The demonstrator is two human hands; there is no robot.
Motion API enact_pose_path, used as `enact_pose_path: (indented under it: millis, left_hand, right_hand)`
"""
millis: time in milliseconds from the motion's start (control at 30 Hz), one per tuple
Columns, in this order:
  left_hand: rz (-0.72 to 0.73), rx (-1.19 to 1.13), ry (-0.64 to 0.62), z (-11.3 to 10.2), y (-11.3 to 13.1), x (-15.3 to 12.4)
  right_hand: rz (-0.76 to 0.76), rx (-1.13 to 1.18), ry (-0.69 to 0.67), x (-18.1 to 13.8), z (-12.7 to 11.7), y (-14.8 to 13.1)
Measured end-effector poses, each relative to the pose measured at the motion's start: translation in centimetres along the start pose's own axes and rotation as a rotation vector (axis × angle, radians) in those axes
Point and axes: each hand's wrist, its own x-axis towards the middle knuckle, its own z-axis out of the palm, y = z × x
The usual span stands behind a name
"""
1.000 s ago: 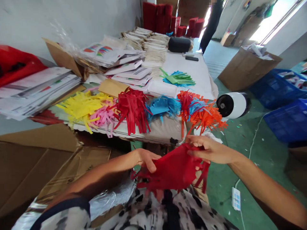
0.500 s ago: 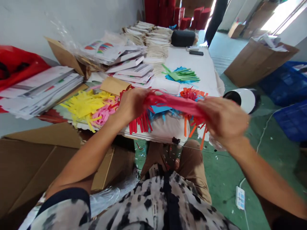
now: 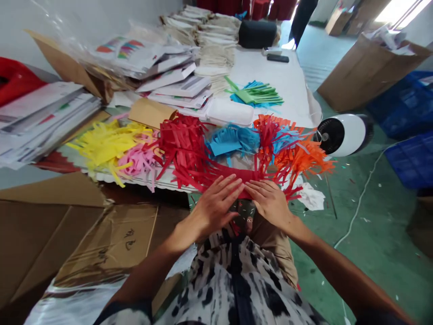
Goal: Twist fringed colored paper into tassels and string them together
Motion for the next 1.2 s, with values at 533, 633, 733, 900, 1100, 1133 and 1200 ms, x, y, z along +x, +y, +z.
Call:
enact_pose_path:
  millis: [533,633,733,900,1100,1133,1200]
  left_hand:
    - [-0.188,-0.186,0.023,-0.1,-5.0,1.8]
    - [-0.14,-0.223,0.02,0.4,-5.0,1.9]
    - [-0.238,-0.233,0.027,1.1,-4.9,2.0]
    - [-0.392,-0.174,0.031,1.7,-4.5,2.8]
    - [-0.49,-0.107,0.117,2.0,-3.4,3.1]
    - [-0.496,-0.077,0.145,2.2,-3.2,3.1]
    - [-0.519,-0.02,0.188,2.4,-2.9,3.1]
  right_hand:
    - [0.377,-0.08,-0.153,2.3,-3.1,0.6]
    - [0.397,-0.069,-0.155,1.9,-3.0,0.3]
    - [0.431,-0.019,-0.152,1.9,-2.8,0.1]
    - [0.506,0.037,-0.073,2.0,-2.4,-0.1]
    - [0.572,-0.124,-0.1,2.2,-1.2,-0.2]
    - [0.578,-0.122,-0.104,2.3,-1.1,-0.1]
    - [0.593,-0.104,-0.101,2.4,-0.9,0.0]
